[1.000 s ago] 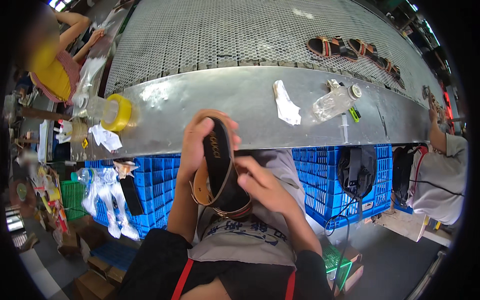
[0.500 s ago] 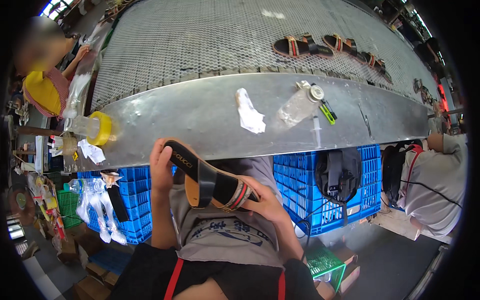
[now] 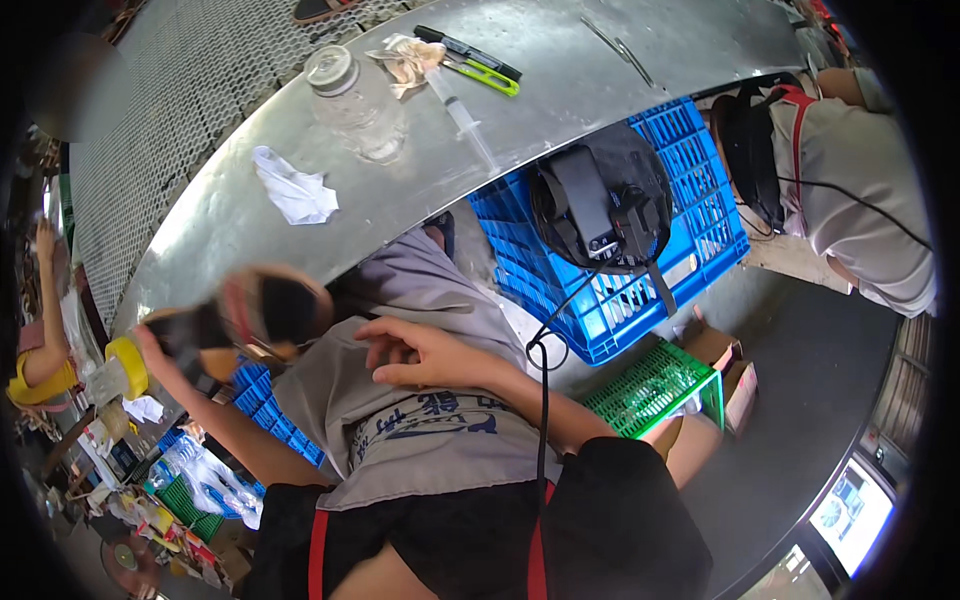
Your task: Inspecting and cleaning sandals using a cloth and liquid at a factory workstation.
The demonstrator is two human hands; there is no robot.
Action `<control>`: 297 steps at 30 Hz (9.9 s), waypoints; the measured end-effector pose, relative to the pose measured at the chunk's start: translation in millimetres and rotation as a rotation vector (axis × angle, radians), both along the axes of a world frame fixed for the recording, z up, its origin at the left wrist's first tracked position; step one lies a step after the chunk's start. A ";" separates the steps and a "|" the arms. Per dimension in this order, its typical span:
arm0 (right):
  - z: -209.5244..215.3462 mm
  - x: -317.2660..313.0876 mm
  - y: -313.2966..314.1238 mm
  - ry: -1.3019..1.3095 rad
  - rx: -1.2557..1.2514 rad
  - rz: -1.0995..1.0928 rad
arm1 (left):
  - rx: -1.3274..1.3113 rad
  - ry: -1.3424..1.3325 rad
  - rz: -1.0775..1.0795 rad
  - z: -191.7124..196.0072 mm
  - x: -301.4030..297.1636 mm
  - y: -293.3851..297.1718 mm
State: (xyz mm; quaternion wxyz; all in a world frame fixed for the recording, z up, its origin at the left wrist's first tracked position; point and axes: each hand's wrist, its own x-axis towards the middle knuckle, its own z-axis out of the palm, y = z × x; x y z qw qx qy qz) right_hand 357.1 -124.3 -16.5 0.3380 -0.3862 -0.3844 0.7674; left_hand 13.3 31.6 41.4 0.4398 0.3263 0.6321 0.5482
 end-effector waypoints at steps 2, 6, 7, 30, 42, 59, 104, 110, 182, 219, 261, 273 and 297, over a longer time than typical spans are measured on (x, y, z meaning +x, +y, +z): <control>-5.9 -1.2 -0.3 -0.089 0.049 0.069 | 0.155 -0.088 0.243 -2.3 -3.5 18.1; -18.4 -5.5 -6.8 -0.106 0.066 0.075 | 0.291 0.013 -0.066 -0.3 39.7 16.1; -23.2 -8.9 -10.4 -0.117 0.027 0.048 | 0.232 0.321 -0.121 -7.1 47.0 16.5; 9.0 160.2 -108.8 -0.386 -0.424 -1.096 | 0.321 1.434 -0.420 -43.1 89.9 -22.1; -27.4 188.6 -60.3 0.070 -0.449 -1.333 | 0.287 1.426 -0.411 -47.4 92.0 -21.1; -68.0 139.5 -87.8 -0.334 0.222 -1.612 | 0.221 1.387 -0.402 -49.3 90.5 -19.9; -7.4 162.1 -72.2 -0.610 -0.274 -1.362 | 0.246 1.358 -0.323 -42.9 109.6 -25.7; 17.8 157.4 -54.9 -0.922 0.141 -1.155 | 0.263 1.391 -0.323 -36.9 112.4 -25.4; 109.1 74.0 20.8 -0.220 0.212 0.330 | 0.140 -0.773 -0.377 36.2 151.7 -41.9; 26.3 12.8 -36.4 -0.907 0.787 -0.357 | 0.230 -0.214 -0.429 27.6 120.1 -104.2; 79.9 -18.0 31.2 0.273 -0.239 -0.064 | 0.056 -0.906 -0.368 -21.6 123.9 22.3; 86.5 -16.5 33.7 0.212 -0.063 -0.082 | 0.071 -0.871 -0.308 -14.5 127.4 19.3; 109.6 13.3 81.6 -0.228 -0.021 0.078 | 0.154 -0.473 -0.609 1.2 146.9 -102.1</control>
